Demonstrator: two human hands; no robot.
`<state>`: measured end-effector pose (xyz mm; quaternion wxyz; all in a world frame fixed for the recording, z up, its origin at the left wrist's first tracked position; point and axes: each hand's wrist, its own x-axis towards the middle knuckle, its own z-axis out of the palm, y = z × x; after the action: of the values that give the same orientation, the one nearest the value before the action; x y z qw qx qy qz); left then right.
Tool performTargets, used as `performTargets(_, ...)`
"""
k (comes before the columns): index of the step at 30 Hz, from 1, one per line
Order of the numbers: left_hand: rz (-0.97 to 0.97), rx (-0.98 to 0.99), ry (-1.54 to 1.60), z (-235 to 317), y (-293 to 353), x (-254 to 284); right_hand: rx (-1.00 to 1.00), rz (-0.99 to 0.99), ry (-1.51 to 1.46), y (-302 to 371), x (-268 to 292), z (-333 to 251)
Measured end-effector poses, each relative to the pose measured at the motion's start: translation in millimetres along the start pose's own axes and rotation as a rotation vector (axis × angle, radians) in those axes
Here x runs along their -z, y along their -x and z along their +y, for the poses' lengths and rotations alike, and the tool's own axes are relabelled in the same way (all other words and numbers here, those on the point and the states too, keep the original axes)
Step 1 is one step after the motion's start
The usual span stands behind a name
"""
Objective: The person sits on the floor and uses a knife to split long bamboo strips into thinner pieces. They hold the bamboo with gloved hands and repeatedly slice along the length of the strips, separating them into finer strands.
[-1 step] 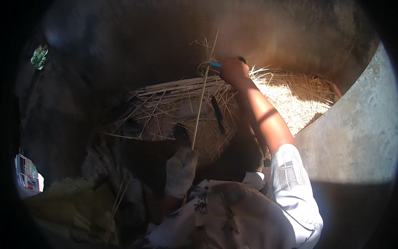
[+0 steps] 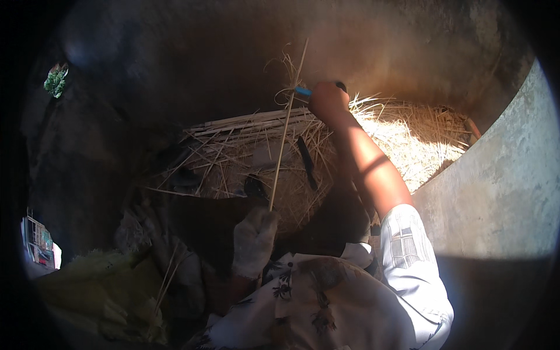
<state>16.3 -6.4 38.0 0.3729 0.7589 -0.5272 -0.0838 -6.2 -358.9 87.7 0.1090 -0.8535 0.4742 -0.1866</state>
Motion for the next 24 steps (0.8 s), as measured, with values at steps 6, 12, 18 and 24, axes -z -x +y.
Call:
performTargets(6, -0.031, 0.106, 0.136, 15, 7, 12, 0.008, 0.162, 0.077, -21, 5, 10)
performTargets(12, 0.036, 0.107, 0.299, 2, 12, 10, 0.149, -0.106, -0.269, -25, -18, 7)
performTargets(18, -0.03, 0.423, 0.551, -16, 5, 9, 0.379, -0.091, 0.041, 80, -13, -22)
performTargets(24, -0.062, 0.006, 0.104, -15, 24, 11, 0.362, 0.073, 0.064, 41, -11, -15)
